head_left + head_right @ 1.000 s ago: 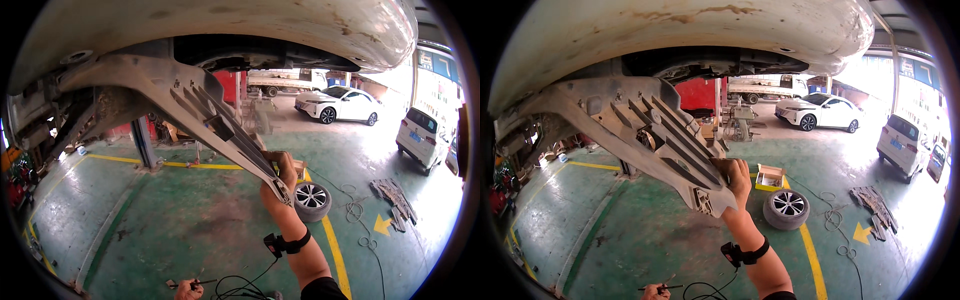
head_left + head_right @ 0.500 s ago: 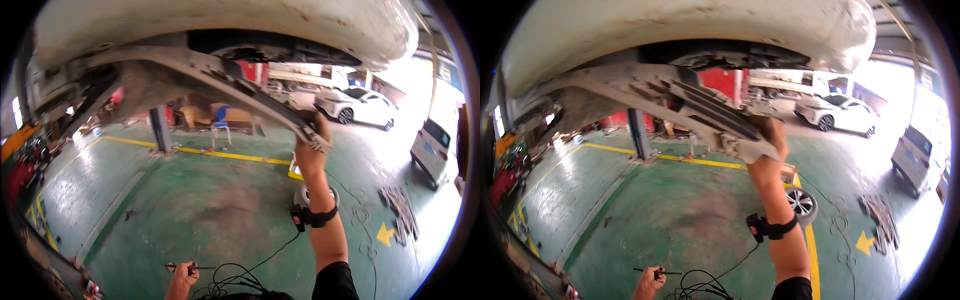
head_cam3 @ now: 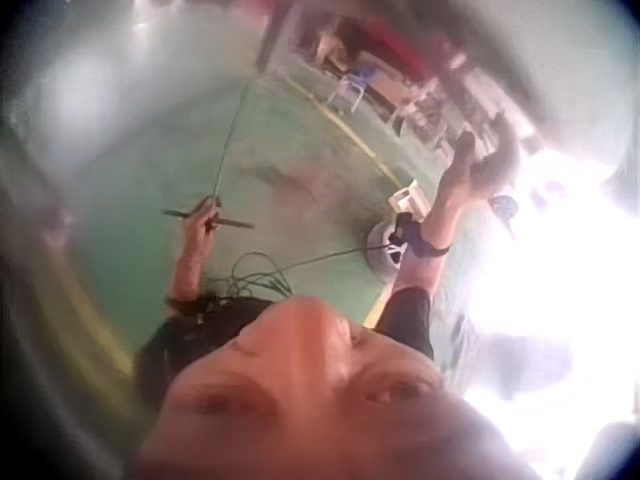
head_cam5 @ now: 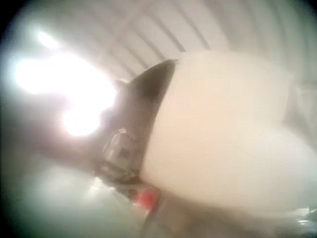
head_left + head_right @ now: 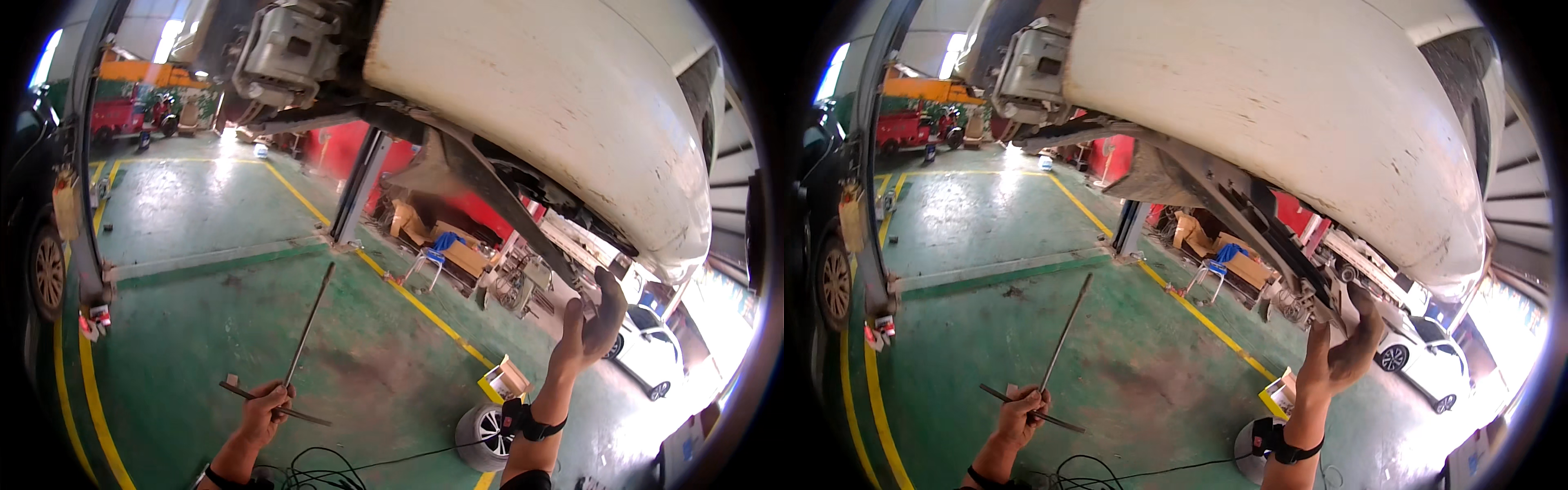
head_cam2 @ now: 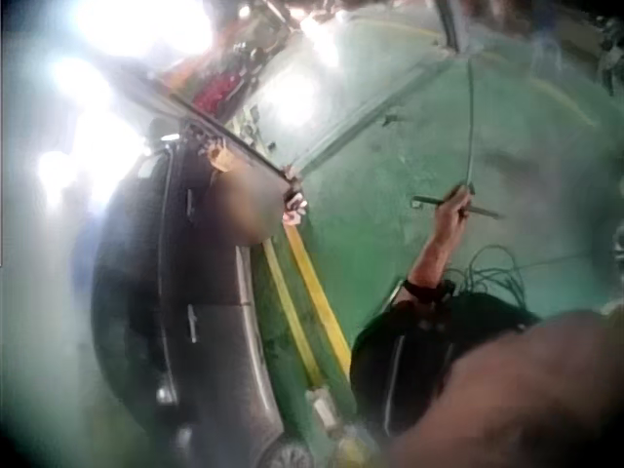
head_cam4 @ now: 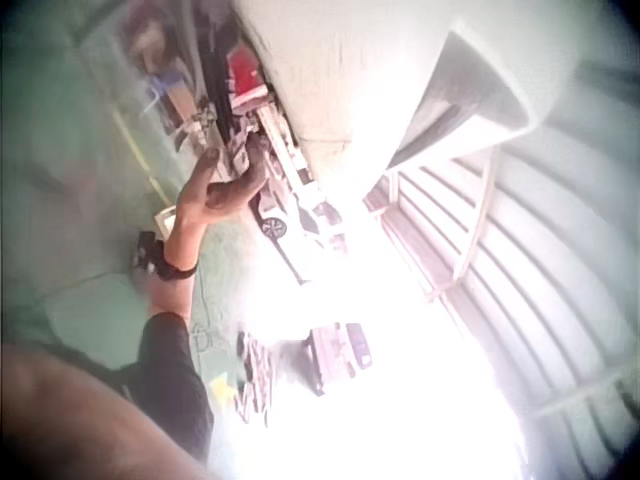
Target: The person uses a T-handle socket wrench to unscrew fasteners from the underside of a vehicle on a lift, then removes a plastic underbody panel by hand and places fasteners into a box.
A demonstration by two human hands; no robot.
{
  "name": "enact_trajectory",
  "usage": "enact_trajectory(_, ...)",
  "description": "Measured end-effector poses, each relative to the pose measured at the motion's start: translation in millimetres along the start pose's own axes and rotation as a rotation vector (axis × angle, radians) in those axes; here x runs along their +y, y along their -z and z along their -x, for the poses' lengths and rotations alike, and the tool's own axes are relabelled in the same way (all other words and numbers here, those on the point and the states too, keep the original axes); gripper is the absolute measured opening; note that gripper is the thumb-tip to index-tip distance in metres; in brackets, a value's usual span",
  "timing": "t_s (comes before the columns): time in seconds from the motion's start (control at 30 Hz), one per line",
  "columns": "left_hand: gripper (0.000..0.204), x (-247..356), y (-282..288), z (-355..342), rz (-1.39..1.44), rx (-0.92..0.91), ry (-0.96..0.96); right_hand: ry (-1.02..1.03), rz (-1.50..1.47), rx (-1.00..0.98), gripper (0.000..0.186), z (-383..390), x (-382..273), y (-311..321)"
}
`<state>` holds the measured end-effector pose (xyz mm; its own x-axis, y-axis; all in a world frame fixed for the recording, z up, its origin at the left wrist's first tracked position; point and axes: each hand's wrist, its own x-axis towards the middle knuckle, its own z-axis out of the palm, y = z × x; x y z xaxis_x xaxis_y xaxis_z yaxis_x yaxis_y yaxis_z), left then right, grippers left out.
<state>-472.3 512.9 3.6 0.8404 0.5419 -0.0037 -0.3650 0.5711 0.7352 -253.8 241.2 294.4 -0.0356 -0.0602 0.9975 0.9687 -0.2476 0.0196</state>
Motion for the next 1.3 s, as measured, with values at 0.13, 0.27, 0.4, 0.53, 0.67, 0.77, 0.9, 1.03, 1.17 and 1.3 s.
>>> enact_trajectory(0.13,0.028,27,-10,16,-0.024,0.018,-0.071,0.191,0.192,0.033,0.032,-2,-35,-7)
enact_trajectory(0.27,0.032,57,0,9,-0.066,-0.118,-0.145,0.374,0.36,-0.064,0.035,-3,-87,-11)
enact_trajectory(0.4,0.037,86,16,-15,-0.106,-0.294,-0.249,0.308,0.519,-0.082,0.032,-11,-133,-43)
enact_trajectory(0.53,0.042,123,31,-56,-0.116,-0.464,-0.235,0.267,0.619,-0.086,0.03,-30,-149,-81)
enact_trajectory(0.67,0.048,142,49,-85,-0.113,-0.485,-0.266,0.157,0.671,-0.081,0.035,-34,-143,-109)
enact_trajectory(0.77,0.039,148,42,-93,-0.088,-0.58,-0.229,0.057,0.669,-0.045,0.036,-37,-149,-106)
enact_trajectory(0.9,0.021,147,42,-117,-0.028,-0.644,-0.221,0.246,0.705,0.03,0.026,-41,-142,-131)
enact_trajectory(1.03,0.024,137,32,-146,0.029,-0.879,-0.233,0.222,0.87,0.061,0.022,-32,-145,-133)
enact_trajectory(1.17,0.024,137,16,-160,-0.016,-0.947,-0.287,0.115,0.739,0.096,0.012,-27,-149,-136)
enact_trajectory(1.3,0.019,149,5,-168,-0.015,-0.976,-0.25,0.126,0.702,0.138,0.007,-33,-155,-148)
